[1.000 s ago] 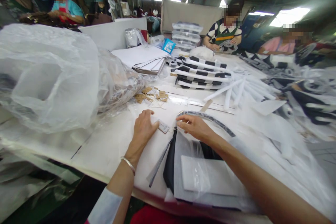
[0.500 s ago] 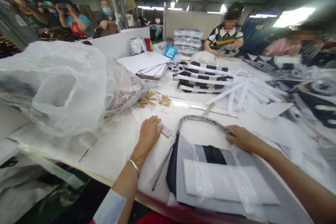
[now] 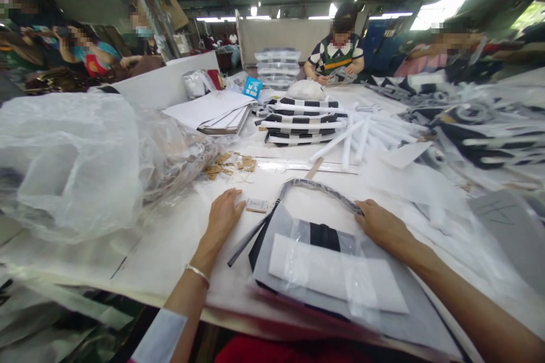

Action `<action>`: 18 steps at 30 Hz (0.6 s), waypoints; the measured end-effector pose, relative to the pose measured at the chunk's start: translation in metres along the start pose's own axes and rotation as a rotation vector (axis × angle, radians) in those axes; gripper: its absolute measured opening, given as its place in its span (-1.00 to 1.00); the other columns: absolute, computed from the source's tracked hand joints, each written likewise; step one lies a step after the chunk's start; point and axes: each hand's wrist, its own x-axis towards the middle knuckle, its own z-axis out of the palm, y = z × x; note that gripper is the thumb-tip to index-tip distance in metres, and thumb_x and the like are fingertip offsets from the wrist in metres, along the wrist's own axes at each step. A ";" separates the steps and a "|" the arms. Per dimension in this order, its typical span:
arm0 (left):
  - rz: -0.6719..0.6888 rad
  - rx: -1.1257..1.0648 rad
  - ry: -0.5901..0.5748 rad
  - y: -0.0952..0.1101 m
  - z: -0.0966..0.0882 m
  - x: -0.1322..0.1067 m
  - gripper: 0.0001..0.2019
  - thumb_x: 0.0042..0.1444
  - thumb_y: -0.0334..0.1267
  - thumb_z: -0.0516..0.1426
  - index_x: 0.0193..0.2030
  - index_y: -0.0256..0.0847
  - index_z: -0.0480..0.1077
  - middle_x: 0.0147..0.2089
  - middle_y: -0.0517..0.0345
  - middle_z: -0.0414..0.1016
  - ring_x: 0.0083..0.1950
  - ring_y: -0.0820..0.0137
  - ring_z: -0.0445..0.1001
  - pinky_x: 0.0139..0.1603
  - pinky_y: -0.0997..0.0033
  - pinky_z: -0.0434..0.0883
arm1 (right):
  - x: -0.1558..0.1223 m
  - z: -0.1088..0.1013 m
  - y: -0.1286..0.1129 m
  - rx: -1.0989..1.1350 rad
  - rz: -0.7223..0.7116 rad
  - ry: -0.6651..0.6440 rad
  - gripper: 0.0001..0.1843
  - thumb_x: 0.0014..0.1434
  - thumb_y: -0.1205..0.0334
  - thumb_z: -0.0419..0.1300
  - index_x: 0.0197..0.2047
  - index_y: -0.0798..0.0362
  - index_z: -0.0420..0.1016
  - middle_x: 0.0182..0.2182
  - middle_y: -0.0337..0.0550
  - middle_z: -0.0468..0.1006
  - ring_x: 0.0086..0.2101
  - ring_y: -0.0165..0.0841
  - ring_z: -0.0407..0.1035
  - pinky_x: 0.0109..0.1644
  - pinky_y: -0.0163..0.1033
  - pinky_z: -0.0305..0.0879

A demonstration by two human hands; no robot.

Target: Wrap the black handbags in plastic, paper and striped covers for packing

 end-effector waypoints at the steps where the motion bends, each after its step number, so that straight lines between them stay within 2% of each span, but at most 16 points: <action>1: 0.006 -0.005 0.001 0.002 -0.002 0.000 -0.65 0.23 -0.23 0.07 0.12 -0.23 0.42 0.20 -0.11 0.44 0.22 0.18 0.41 0.28 0.14 0.30 | -0.003 0.002 0.000 -0.001 0.018 0.034 -0.63 0.30 0.25 -0.04 0.11 0.12 0.39 -0.02 0.10 0.47 -0.07 -0.12 0.41 -0.06 -0.11 0.30; 6: 0.089 -0.078 0.001 0.022 -0.019 -0.007 -0.65 0.22 -0.23 0.09 0.13 -0.20 0.42 0.25 -0.09 0.40 0.28 0.15 0.34 0.33 0.07 0.25 | -0.008 0.005 -0.004 -0.065 -0.014 0.231 -0.51 0.30 0.21 -0.02 0.25 0.18 0.28 0.10 0.15 0.43 0.03 -0.04 0.33 0.07 -0.03 0.27; 10: 0.155 -0.255 0.113 0.030 -0.047 -0.019 -0.69 0.23 -0.23 0.10 0.10 -0.15 0.44 0.22 -0.01 0.44 0.29 0.23 0.33 0.35 0.11 0.22 | -0.008 0.010 0.003 -0.024 -0.044 0.245 -0.51 0.30 0.17 -0.09 0.20 0.18 0.35 0.09 0.17 0.46 0.03 0.00 0.36 0.09 0.03 0.26; 13: 0.116 -0.519 0.202 0.016 -0.059 -0.019 -0.71 0.21 -0.20 0.13 0.04 -0.15 0.46 0.16 0.03 0.49 0.24 0.27 0.37 0.34 0.15 0.22 | -0.001 0.015 0.013 0.050 -0.043 0.185 -0.56 0.30 0.07 -0.11 0.03 0.05 0.47 0.02 0.18 0.52 -0.04 0.00 0.42 0.07 0.04 0.27; 16: -0.026 -0.756 0.226 -0.008 -0.054 -0.006 -0.74 0.17 -0.13 0.15 -0.08 -0.20 0.51 0.04 0.00 0.56 0.12 0.25 0.46 0.24 0.15 0.32 | 0.009 0.021 0.021 0.118 -0.030 0.118 -0.69 0.23 -0.01 -0.05 -0.21 -0.14 0.49 -0.09 0.16 0.58 -0.14 -0.01 0.47 0.00 0.04 0.29; 18: -0.072 -0.831 0.241 -0.019 -0.049 0.009 -0.67 0.21 -0.04 0.09 -0.14 -0.26 0.51 -0.05 -0.06 0.59 0.03 0.25 0.51 0.14 0.17 0.40 | 0.013 0.024 0.024 0.157 -0.043 0.110 -0.75 0.18 -0.02 -0.01 -0.31 -0.19 0.46 -0.15 0.13 0.60 -0.19 -0.01 0.48 -0.02 0.05 0.29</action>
